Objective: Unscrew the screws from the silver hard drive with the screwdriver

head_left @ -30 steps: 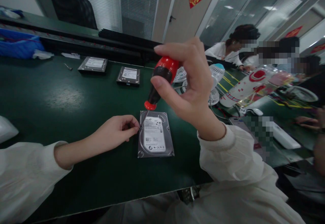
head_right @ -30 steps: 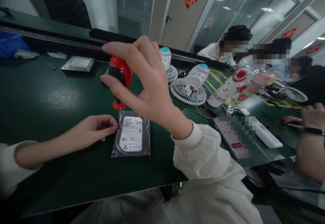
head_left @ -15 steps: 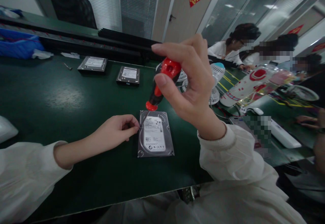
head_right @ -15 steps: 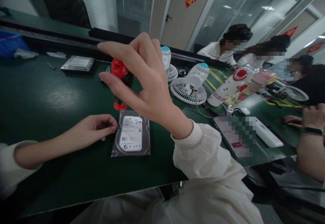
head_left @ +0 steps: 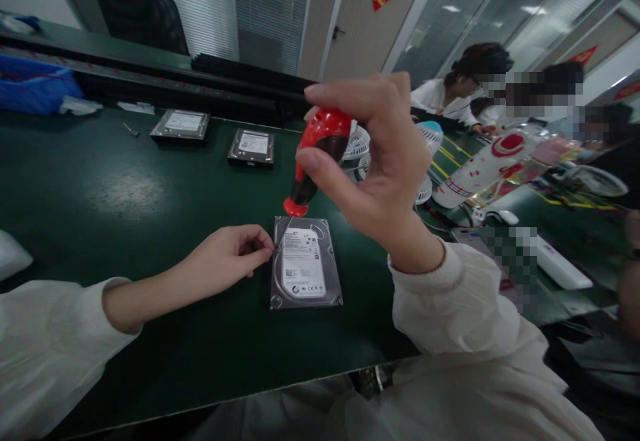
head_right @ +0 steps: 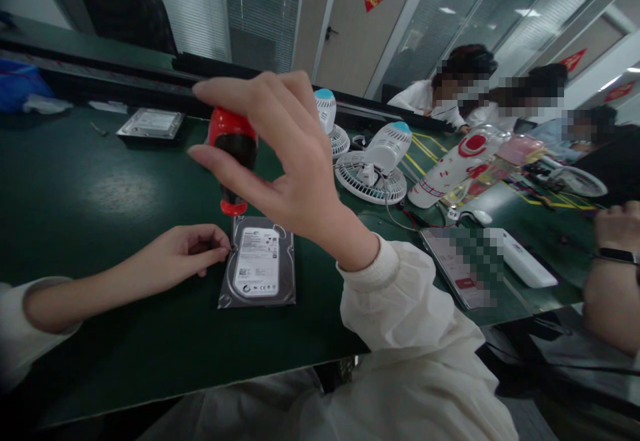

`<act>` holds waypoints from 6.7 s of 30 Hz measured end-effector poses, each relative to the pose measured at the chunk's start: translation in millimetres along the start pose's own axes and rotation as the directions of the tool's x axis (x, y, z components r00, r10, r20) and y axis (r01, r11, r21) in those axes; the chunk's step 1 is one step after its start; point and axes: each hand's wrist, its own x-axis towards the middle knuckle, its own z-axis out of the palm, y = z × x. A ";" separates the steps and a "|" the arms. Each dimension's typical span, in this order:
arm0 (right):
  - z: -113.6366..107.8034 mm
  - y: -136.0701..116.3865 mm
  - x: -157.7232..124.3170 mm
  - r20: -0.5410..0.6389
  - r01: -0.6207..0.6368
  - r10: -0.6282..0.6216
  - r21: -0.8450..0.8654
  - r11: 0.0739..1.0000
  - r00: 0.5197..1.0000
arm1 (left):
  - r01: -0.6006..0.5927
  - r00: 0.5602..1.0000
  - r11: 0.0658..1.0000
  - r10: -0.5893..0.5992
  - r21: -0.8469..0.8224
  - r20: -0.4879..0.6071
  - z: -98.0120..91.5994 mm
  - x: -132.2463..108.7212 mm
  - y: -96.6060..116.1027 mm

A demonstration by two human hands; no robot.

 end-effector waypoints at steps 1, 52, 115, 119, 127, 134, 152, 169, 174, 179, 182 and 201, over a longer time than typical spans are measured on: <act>-1.1 -1.1 1.0 0.022 0.018 -0.018 -0.029 0.999 1.000 | -0.002 1.000 1.000 0.002 -0.005 0.000 0.2 -0.1 -0.4; 0.8 4.6 -3.5 0.132 -0.142 0.149 -0.061 0.988 0.980 | -0.012 1.000 1.000 0.012 -0.009 0.015 0.1 3.4 -10.7; -11.5 1.1 6.5 0.166 -0.201 0.200 -0.011 0.980 0.966 | -0.014 1.000 1.000 0.014 -0.010 0.023 -1.4 1.9 -7.2; -10.0 5.6 3.7 0.232 -0.226 0.201 0.088 0.970 0.952 | -0.012 1.000 1.000 0.012 -0.010 0.019 -1.3 2.2 -6.6; -12.2 5.2 2.9 0.214 -0.253 0.250 -0.014 0.967 0.944 | -0.012 1.000 1.000 0.013 -0.010 0.026 -0.8 1.8 -6.4; -8.5 7.6 -0.1 0.220 -0.246 0.238 0.008 0.969 0.946 | -0.022 1.000 1.000 0.022 -0.007 0.018 -1.1 1.9 -4.8; -10.6 4.1 4.1 0.191 -0.123 0.123 -0.012 0.992 0.974 | -0.023 0.999 1.000 0.023 -0.003 0.025 -0.8 1.8 -9.8; -9.5 -0.1 6.1 0.114 -0.090 0.105 -0.129 0.988 0.988 | -0.026 1.000 1.000 0.025 0.014 0.014 -0.7 1.3 -6.5; -12.8 0.2 6.1 0.151 -0.120 0.141 -0.145 0.982 0.978 | -0.026 1.000 1.000 0.026 0.013 0.016 -0.7 0.9 -5.4; -16.7 -1.0 6.5 0.202 -0.127 0.142 -0.087 0.988 0.969 | -0.019 1.000 1.000 0.019 0.013 0.018 -1.9 1.1 -8.9; -16.9 -2.5 5.9 0.203 -0.236 0.256 -0.117 0.965 0.945 | -0.023 1.000 1.000 0.023 0.004 0.018 -1.9 1.2 -9.4; -18.0 -3.2 8.0 0.251 -0.171 0.193 -0.106 0.980 0.948 | -0.030 0.999 1.000 0.030 0.006 0.017 -1.0 0.9 -5.8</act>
